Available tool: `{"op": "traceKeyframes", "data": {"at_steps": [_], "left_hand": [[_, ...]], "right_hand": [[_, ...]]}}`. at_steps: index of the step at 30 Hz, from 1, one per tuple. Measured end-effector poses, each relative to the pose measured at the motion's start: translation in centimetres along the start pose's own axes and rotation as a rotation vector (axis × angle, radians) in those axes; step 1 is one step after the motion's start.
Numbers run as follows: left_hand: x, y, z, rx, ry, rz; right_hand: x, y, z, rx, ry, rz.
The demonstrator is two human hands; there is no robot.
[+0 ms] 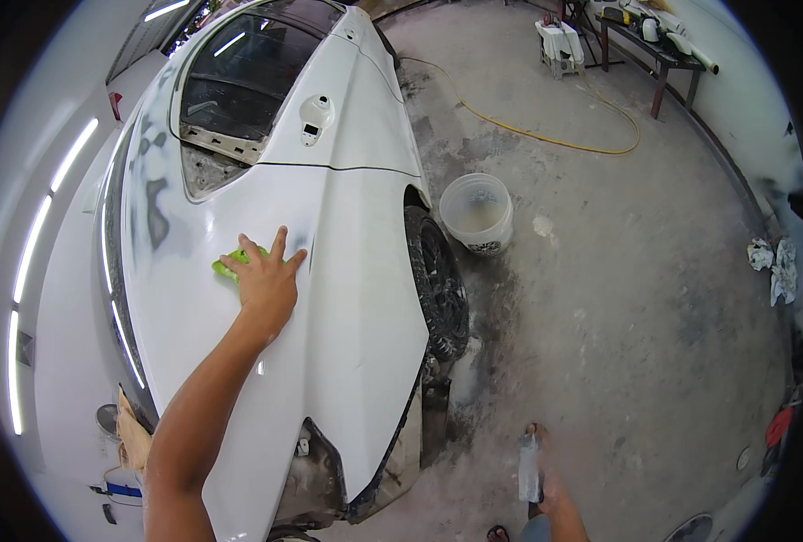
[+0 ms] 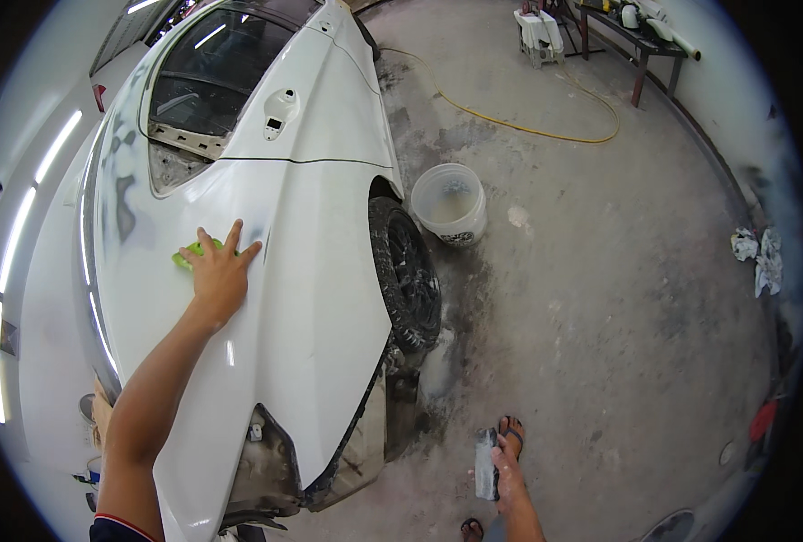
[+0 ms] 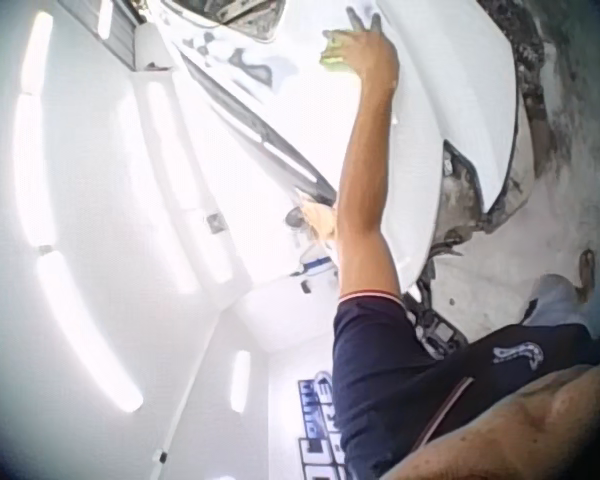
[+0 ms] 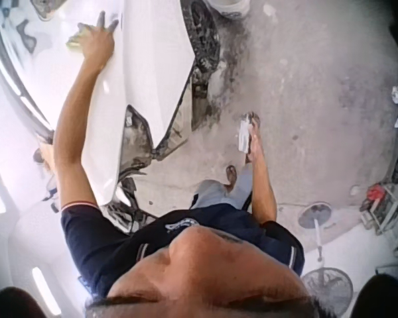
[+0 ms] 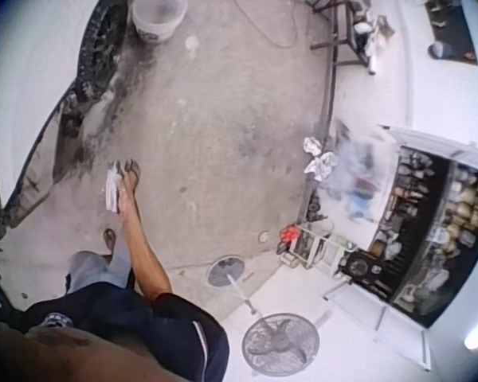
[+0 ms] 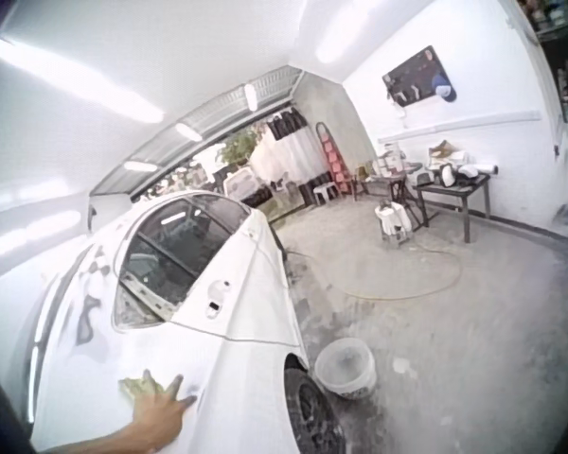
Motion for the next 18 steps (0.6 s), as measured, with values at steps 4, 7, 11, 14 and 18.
{"op": "traceKeyframes", "data": {"at_steps": [4, 7, 11, 14, 18], "left_hand": [[-0.7, -0.5, -0.7, 0.159, -0.019, -0.112], [-0.9, -0.7, 0.1, 0.212, -0.004, -0.132], [-1.0, -0.8, 2.5, 0.198, 0.043, -0.147], [-0.5, -0.9, 5.0, 0.168, 0.104, -0.054], [2.4, -1.5, 8.6, 0.207, 0.289, 0.224]], "right_hand": [[4.5, -0.7, -1.5, -0.023, -0.021, -0.01], [7.7, 0.3, -1.7, -0.006, -0.085, 0.0], [11.1, 3.9, -1.2, -0.038, -0.074, 0.063], [13.6, 9.4, -0.8, 0.013, -0.126, 0.164], [16.9, 20.1, -1.4, 0.087, -0.351, 0.38]]}}
Point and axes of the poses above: each hand's wrist, its own z-axis away from the middle knuckle, its own y-axis out of the palm, x = y × z, the point moved 4 cm from there along -z, towards the middle knuckle, and after that the axes turned 11 degrees about z, right-handed, at the moved point
